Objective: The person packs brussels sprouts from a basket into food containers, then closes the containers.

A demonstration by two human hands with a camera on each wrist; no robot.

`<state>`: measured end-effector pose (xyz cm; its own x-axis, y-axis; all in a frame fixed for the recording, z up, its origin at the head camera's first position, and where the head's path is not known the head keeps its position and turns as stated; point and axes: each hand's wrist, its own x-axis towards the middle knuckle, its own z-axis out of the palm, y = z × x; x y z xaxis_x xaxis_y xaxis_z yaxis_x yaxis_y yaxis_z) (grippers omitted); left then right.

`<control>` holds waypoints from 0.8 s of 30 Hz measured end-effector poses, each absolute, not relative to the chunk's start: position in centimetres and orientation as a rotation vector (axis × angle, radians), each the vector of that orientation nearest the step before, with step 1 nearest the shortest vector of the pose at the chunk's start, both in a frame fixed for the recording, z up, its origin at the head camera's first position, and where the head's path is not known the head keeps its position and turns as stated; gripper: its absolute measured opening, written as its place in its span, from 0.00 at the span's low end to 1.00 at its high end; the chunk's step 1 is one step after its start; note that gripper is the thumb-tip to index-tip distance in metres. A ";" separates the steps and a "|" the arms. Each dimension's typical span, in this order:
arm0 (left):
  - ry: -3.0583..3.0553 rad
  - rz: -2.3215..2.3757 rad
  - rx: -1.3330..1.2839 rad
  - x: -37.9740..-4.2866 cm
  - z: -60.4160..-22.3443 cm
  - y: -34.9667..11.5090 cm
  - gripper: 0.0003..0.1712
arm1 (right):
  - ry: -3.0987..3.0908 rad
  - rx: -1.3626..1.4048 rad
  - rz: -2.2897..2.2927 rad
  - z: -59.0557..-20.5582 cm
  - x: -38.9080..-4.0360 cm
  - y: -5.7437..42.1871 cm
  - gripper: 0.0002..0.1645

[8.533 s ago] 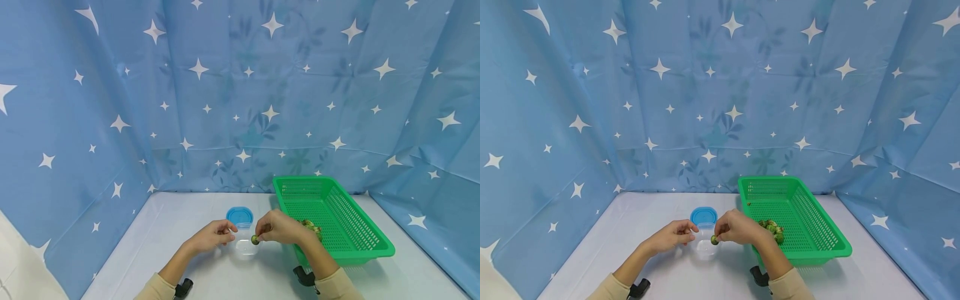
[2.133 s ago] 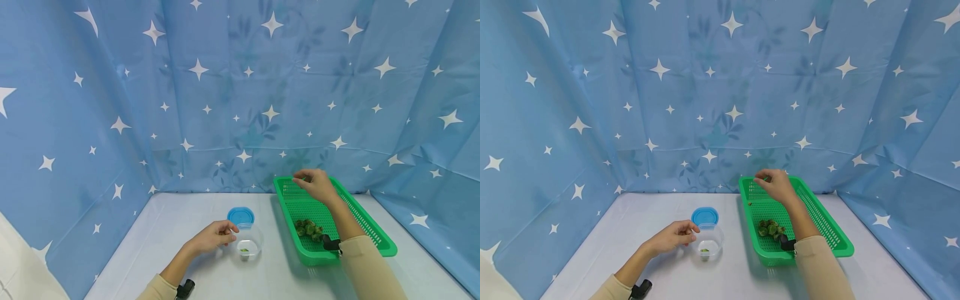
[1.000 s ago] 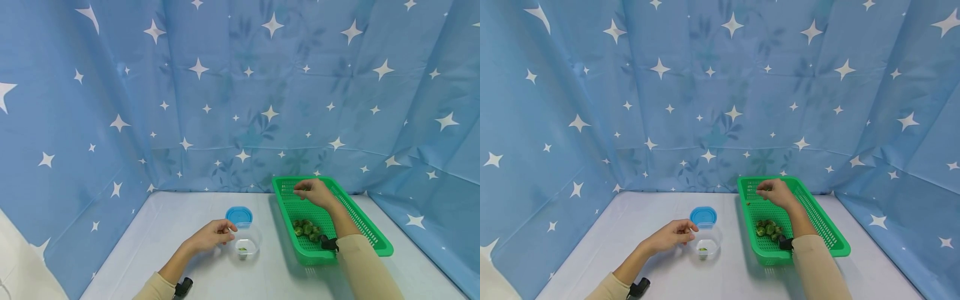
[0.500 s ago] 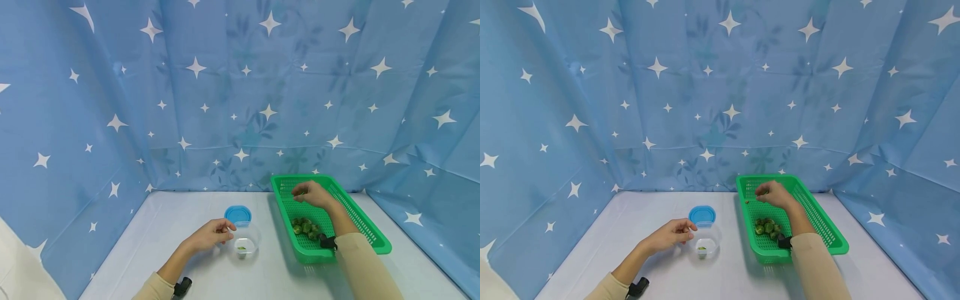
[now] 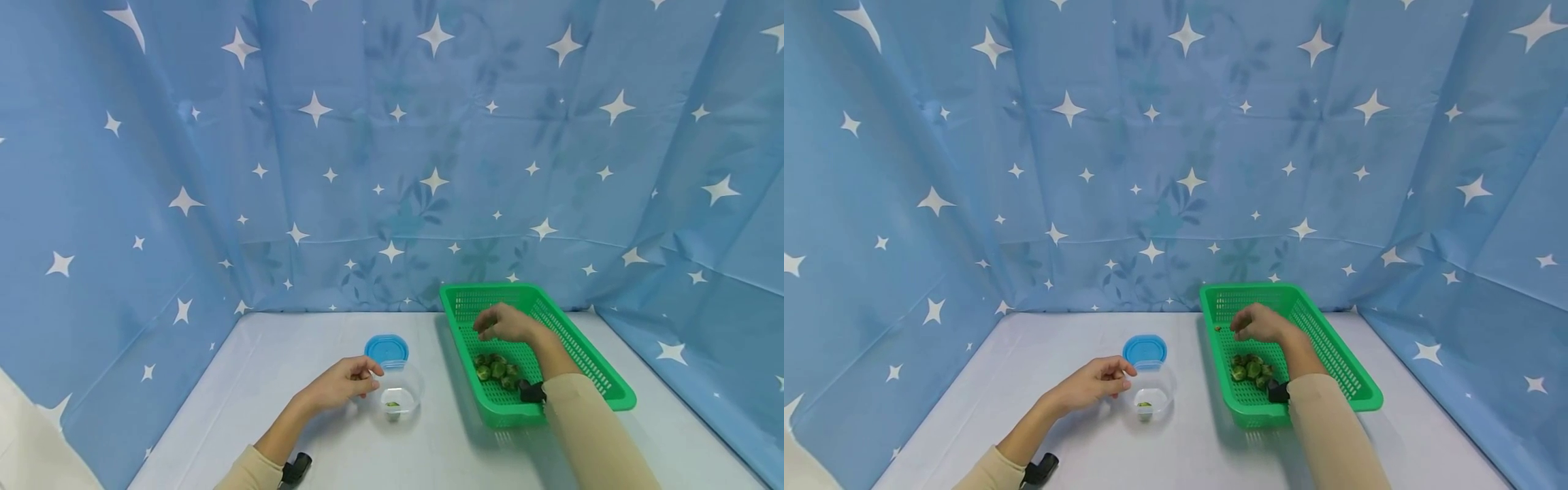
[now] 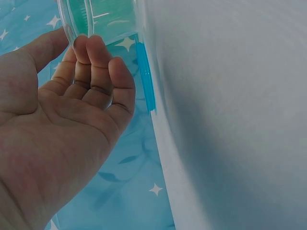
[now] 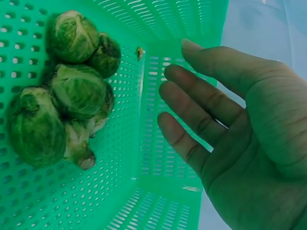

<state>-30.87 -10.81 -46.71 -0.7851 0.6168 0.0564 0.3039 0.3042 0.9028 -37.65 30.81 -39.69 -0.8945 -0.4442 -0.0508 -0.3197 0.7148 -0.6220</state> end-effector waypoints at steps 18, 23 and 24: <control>2.281 1.471 0.820 -30.8 -46.6 -10.7 0.16 | 2.642 -0.564 -0.894 -40.3 -37.5 31.0 0.20; 2.279 1.468 0.824 -30.9 -46.8 -10.7 0.17 | 2.641 -0.564 -0.855 -40.4 -37.4 31.0 0.19; 2.280 1.467 0.824 -31.0 -46.8 -10.8 0.17 | 2.638 -0.563 -0.847 -40.4 -37.4 31.0 0.19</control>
